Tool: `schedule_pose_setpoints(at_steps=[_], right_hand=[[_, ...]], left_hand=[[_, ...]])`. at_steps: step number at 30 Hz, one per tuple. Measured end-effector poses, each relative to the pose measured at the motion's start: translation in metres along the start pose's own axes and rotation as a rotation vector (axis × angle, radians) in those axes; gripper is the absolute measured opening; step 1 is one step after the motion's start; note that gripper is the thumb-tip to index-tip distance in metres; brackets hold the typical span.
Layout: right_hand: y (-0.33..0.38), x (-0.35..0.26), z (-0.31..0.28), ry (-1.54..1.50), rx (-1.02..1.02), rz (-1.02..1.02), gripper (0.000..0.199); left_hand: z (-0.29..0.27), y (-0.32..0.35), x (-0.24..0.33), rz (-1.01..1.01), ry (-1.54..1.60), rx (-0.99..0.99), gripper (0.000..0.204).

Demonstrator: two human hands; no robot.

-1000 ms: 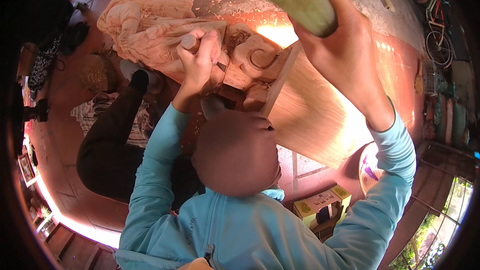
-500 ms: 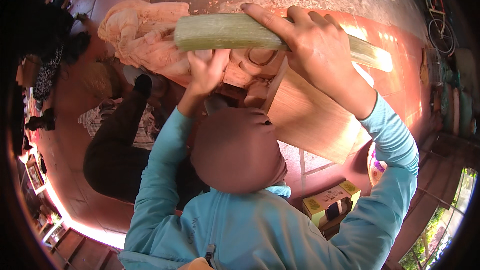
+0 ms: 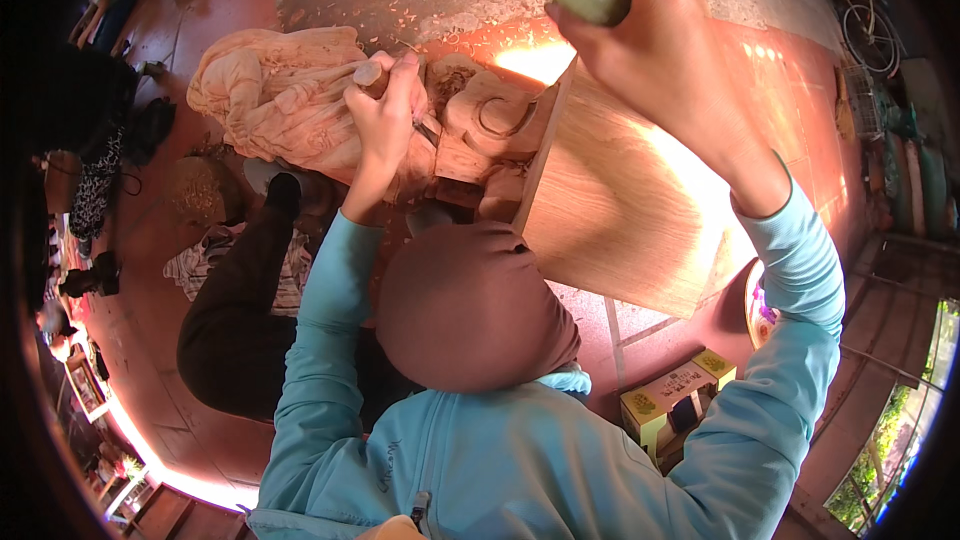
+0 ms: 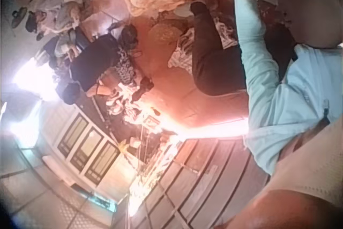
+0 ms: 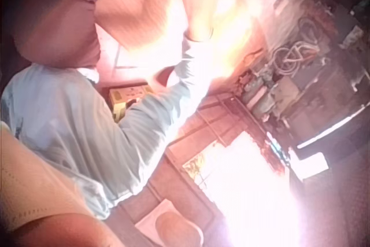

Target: The person carves a wooden statue using a chisel and a mallet. They hold the chisel against the wood and strike it repeatedly with the mallet to shape the figure.

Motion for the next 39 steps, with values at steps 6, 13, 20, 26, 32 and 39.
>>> schedule_pose_setpoints(at_steps=[6,13,20,26,32,39], right_hand=[[0.011,0.029,0.028,0.426,-0.265,-0.084,0.062],[0.010,0.053,0.031,-0.051,-0.078,0.037,0.068],[0.026,0.039,0.040,0.304,-0.257,-0.060,0.067],[0.007,0.044,0.014,-0.044,-0.074,0.086,0.062],[-0.022,0.031,-0.023,0.097,0.022,0.345,0.054],[-0.023,0.062,-0.001,-0.146,-0.040,0.472,0.057]], left_hand=[[0.015,-0.009,-0.008,0.107,-0.227,-0.016,0.027],[0.018,-0.011,-0.010,0.126,-0.219,-0.114,0.029],[0.004,0.018,0.026,0.018,0.113,-0.035,0.030],[0.006,-0.020,0.007,0.008,-0.073,0.037,0.033],[0.012,-0.035,-0.012,0.036,-0.241,0.039,0.029],[0.014,-0.036,-0.013,-0.044,-0.221,0.043,0.022]])
Point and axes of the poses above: each hand's wrist, its own y-axis away from the middle knuckle, its own z-axis out of the palm, x = y × z, the point moved 7 cm from there along -y, towards the middle knuckle, and after that the axes turned 12 degrees about -y, right-handed, at the moved point
